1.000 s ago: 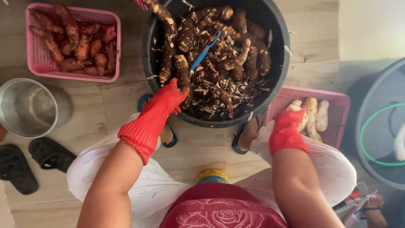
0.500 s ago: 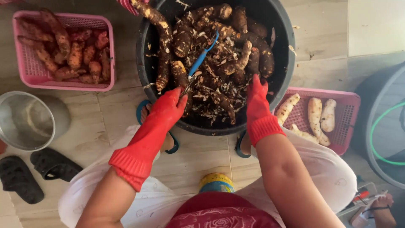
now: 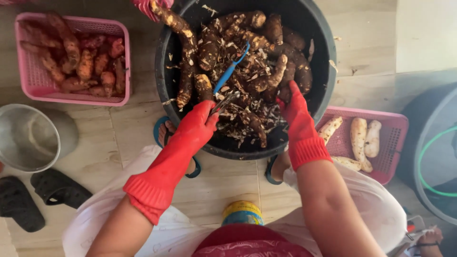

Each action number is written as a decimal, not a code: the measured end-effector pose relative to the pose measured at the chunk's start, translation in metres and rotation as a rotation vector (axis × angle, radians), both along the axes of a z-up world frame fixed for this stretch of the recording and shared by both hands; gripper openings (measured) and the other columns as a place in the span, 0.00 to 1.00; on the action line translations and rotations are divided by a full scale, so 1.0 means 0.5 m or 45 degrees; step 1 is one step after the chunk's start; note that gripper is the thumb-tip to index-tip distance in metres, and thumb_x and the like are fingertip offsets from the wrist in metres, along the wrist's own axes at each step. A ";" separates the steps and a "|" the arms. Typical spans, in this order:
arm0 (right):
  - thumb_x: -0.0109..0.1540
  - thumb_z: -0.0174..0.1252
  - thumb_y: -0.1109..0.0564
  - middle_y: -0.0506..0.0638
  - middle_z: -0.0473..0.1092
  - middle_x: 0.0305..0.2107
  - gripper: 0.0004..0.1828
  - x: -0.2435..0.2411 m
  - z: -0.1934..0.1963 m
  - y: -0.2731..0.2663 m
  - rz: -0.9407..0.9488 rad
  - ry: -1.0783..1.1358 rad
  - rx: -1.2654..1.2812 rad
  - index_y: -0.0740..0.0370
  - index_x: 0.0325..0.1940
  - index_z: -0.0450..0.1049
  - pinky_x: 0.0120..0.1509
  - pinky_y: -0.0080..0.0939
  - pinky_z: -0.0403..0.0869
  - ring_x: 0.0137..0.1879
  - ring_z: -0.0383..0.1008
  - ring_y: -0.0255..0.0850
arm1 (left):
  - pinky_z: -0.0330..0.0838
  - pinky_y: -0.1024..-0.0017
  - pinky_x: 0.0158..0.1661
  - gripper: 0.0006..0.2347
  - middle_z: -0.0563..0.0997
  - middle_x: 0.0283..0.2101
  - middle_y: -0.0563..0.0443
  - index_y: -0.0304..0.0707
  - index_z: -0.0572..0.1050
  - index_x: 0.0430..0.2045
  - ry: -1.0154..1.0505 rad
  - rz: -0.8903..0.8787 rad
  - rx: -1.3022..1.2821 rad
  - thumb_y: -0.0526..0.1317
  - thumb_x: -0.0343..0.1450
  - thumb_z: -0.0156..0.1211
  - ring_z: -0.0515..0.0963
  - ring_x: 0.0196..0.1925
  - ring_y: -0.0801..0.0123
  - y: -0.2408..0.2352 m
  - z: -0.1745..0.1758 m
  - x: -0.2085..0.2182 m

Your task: The person sits on the floor and uses a peeler to remove the skin from cassava roots. They hold the root in one hand and scrape the peeler along its length, placing the peeled roots into a pink basket to the right.

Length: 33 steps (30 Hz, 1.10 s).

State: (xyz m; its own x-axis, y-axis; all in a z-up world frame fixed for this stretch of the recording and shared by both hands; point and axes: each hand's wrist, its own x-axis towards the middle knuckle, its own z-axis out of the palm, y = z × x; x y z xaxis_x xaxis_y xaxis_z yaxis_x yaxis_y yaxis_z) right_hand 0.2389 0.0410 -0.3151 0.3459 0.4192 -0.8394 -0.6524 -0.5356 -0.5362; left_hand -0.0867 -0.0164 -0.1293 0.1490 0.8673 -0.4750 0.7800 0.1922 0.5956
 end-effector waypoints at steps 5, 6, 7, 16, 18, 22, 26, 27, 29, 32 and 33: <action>0.58 0.71 0.46 0.64 0.76 0.43 0.26 -0.047 0.222 -0.031 -0.251 0.300 0.398 0.65 0.51 0.73 0.44 0.46 0.86 0.42 0.82 0.58 | 0.86 0.74 0.30 0.22 0.84 0.34 0.39 0.58 0.65 0.66 -0.771 0.431 -0.132 0.35 0.75 0.52 0.87 0.29 0.63 0.030 0.117 0.063; 0.58 0.71 0.46 0.64 0.76 0.43 0.26 -0.060 0.273 -0.043 -0.251 0.291 0.409 0.65 0.51 0.73 0.44 0.46 0.86 0.42 0.82 0.58 | 0.86 0.74 0.30 0.22 0.84 0.34 0.39 0.58 0.65 0.66 -0.782 0.425 -0.125 0.35 0.75 0.52 0.87 0.29 0.63 0.032 0.165 0.072; 0.61 0.67 0.47 0.65 0.76 0.47 0.22 -0.075 0.325 -0.057 -0.062 0.309 0.676 0.60 0.54 0.72 0.51 0.50 0.85 0.48 0.81 0.59 | 0.87 0.72 0.35 0.23 0.84 0.36 0.39 0.61 0.64 0.67 -0.836 0.389 -0.068 0.36 0.76 0.50 0.87 0.33 0.63 0.032 0.214 0.081; 0.56 0.61 0.70 0.50 0.71 0.39 0.29 -0.187 0.769 -0.093 1.219 0.197 1.580 0.61 0.61 0.62 0.50 0.35 0.74 0.42 0.71 0.37 | 0.66 0.83 0.26 0.24 0.79 0.46 0.54 0.58 0.62 0.70 -1.333 0.107 0.383 0.27 0.80 0.48 0.65 0.26 0.81 -0.008 0.443 0.118; 0.57 0.61 0.68 0.49 0.71 0.34 0.14 -0.171 0.749 -0.090 1.400 0.061 1.573 0.61 0.43 0.66 0.47 0.33 0.76 0.39 0.73 0.36 | 0.61 0.82 0.22 0.21 0.80 0.38 0.58 0.55 0.64 0.70 -1.300 0.101 0.498 0.30 0.82 0.50 0.62 0.21 0.82 -0.024 0.463 0.115; 0.57 0.65 0.64 0.51 0.71 0.50 0.32 -0.146 0.704 -0.102 1.281 -0.225 1.417 0.61 0.64 0.62 0.57 0.34 0.75 0.53 0.73 0.36 | 0.78 0.79 0.50 0.30 0.82 0.47 0.55 0.53 0.64 0.69 -1.248 -0.102 0.649 0.32 0.71 0.69 0.80 0.44 0.76 -0.041 0.473 0.103; 0.60 0.61 0.68 0.47 0.72 0.46 0.23 -0.171 0.720 -0.117 1.207 -0.636 1.458 0.59 0.58 0.68 0.56 0.32 0.73 0.50 0.71 0.33 | 0.75 0.77 0.56 0.37 0.82 0.56 0.57 0.60 0.62 0.69 -0.982 -0.222 0.856 0.32 0.66 0.76 0.80 0.49 0.72 -0.039 0.457 0.094; 0.60 0.61 0.68 0.47 0.72 0.46 0.23 -0.171 0.710 -0.112 1.213 -0.632 1.459 0.59 0.58 0.68 0.56 0.32 0.73 0.50 0.71 0.33 | 0.75 0.77 0.56 0.37 0.82 0.56 0.57 0.60 0.62 0.69 -0.980 -0.214 0.857 0.32 0.66 0.76 0.80 0.49 0.72 -0.037 0.456 0.095; 0.62 0.64 0.53 0.50 0.73 0.47 0.26 -0.169 0.684 -0.109 1.164 -0.596 1.390 0.63 0.61 0.67 0.56 0.33 0.76 0.51 0.73 0.35 | 0.74 0.79 0.44 0.37 0.78 0.40 0.60 0.61 0.61 0.70 -0.842 -0.236 0.862 0.35 0.67 0.78 0.73 0.36 0.76 -0.036 0.451 0.100; 0.61 0.65 0.57 0.50 0.68 0.46 0.22 -0.175 0.687 -0.103 1.180 -0.717 1.443 0.64 0.57 0.69 0.52 0.35 0.76 0.48 0.71 0.36 | 0.75 0.78 0.46 0.39 0.80 0.43 0.62 0.63 0.59 0.72 -0.704 -0.256 1.037 0.38 0.68 0.80 0.75 0.38 0.75 -0.026 0.419 0.106; 0.61 0.65 0.57 0.50 0.68 0.46 0.22 -0.174 0.683 -0.099 1.176 -0.714 1.436 0.64 0.57 0.69 0.52 0.35 0.76 0.48 0.71 0.36 | 0.75 0.78 0.46 0.39 0.80 0.43 0.62 0.63 0.59 0.72 -0.704 -0.259 1.028 0.38 0.68 0.80 0.75 0.38 0.75 -0.020 0.414 0.111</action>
